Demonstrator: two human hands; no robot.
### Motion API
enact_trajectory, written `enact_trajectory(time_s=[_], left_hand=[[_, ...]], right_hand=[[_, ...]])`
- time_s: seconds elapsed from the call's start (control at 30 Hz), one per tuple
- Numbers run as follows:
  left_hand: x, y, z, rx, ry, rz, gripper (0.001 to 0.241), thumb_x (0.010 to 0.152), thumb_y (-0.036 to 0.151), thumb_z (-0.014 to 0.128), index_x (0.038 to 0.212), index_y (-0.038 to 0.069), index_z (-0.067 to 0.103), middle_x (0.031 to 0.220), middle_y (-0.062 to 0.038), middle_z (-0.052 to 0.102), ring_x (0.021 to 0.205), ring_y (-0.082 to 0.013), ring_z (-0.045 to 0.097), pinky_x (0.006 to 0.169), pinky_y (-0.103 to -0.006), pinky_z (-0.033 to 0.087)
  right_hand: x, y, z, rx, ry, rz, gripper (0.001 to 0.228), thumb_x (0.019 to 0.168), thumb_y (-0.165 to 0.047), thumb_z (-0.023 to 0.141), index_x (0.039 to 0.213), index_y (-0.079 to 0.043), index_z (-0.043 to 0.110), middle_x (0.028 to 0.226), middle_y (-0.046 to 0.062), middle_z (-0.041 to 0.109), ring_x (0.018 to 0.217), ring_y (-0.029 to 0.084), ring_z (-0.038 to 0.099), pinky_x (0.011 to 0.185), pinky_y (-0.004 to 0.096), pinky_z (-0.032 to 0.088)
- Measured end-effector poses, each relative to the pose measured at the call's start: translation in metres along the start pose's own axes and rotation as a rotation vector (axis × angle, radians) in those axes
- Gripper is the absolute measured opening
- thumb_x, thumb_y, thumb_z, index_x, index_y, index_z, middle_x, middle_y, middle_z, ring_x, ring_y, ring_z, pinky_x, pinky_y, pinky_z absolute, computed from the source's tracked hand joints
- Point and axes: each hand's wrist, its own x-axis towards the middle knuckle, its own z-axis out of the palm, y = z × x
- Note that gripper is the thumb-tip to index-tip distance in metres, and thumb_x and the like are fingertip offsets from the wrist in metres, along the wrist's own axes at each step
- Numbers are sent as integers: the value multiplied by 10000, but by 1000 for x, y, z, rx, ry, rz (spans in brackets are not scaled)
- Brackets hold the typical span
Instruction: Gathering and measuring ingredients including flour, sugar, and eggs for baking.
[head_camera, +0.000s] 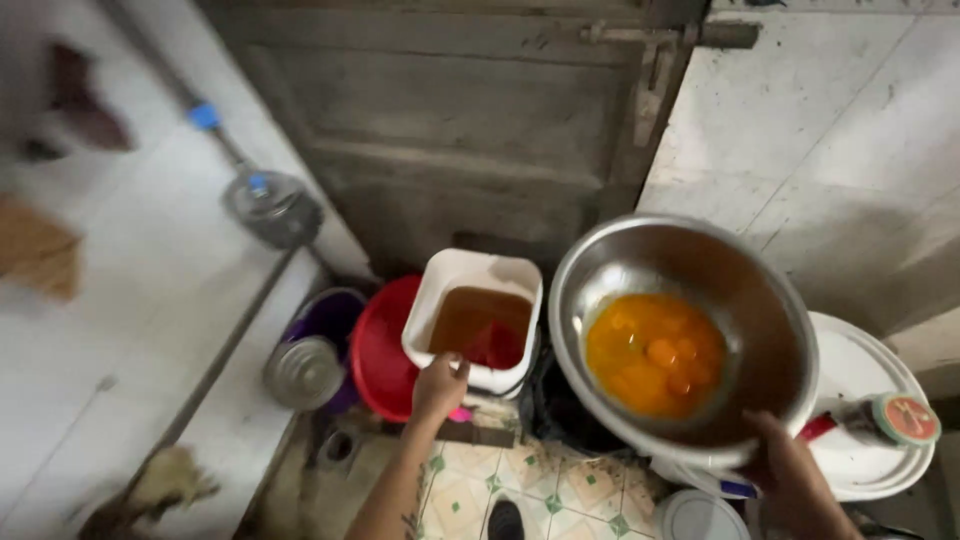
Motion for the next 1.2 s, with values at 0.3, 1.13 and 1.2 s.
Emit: enact_trajectory(time_s=[0.3,1.13,1.2], left_hand=[[106,-5,83,671,-340,-98,561,931,605,559,1175,132,736,1333,-142,640,1306,-359,540,1059,-529,432],[158,-43,-12,263,-257,-29,376,902,466,659,944,109,771,914,-191,738,874,-393,716,773,-523,572],[166,-51,-21,147,-265,-59,386,907,465,658,955,104,784,858,-176,751,820,-350,732,742,-481,576]], right_hand=[[21,95,-42,24,341,207,499,946,-323,632,1395,-110,587,1083,142,700,885,314,666,716,487,548],[35,111,-29,55,289,133,461,1030,-333,593,1373,-25,597,1040,152,708,736,275,664,609,411,549],[34,90,-9,97,306,177,469,1013,-337,561,1371,-35,579,1072,178,701,784,309,683,675,437,576]])
